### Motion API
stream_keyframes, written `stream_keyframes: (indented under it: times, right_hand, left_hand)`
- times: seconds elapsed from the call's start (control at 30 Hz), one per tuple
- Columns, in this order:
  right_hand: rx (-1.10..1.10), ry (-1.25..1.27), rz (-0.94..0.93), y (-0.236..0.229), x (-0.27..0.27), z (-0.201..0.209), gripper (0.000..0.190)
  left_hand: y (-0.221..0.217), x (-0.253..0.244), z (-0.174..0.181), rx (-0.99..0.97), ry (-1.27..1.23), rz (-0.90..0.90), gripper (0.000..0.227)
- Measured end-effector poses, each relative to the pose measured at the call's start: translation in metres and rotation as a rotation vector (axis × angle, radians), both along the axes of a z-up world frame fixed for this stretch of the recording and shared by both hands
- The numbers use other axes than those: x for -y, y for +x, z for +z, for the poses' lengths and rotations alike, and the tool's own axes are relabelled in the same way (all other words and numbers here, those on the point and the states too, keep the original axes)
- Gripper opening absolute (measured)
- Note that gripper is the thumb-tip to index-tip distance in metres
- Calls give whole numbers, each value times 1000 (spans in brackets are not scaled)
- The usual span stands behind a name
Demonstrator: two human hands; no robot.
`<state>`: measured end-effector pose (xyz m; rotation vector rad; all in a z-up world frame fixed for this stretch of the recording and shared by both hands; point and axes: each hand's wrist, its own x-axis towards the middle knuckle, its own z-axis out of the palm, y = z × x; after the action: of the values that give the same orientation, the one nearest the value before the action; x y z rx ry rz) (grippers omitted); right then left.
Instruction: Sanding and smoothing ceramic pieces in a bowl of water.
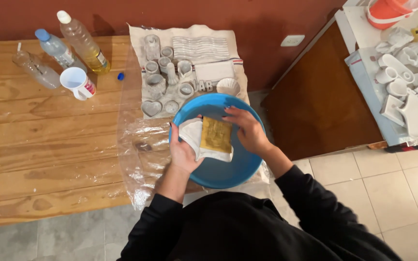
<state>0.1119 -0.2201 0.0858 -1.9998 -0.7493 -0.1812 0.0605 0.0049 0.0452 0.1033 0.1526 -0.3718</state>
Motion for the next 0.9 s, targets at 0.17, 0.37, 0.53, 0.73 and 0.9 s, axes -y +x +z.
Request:
stream_keyframes:
  times: [0.17, 0.37, 0.53, 0.73, 0.9]
  right_hand:
    - [466, -401, 112, 7, 15, 4, 47]
    - [-367, -299, -175, 26, 38, -39, 23]
    - [-971, 270, -182, 36, 59, -97, 20]
    - [-804, 336, -111, 15, 38, -118, 22]
    - [-447, 283, -140, -13, 4, -136, 22]
  left_hand:
    - [5, 1, -9, -3, 15, -37, 83]
    - [6, 5, -8, -165, 174, -8, 76]
    - [5, 9, -7, -236, 301, 36, 72]
    - [6, 19, -19, -239, 373, 61, 68]
    - [6, 33, -20, -220, 408, 114, 61]
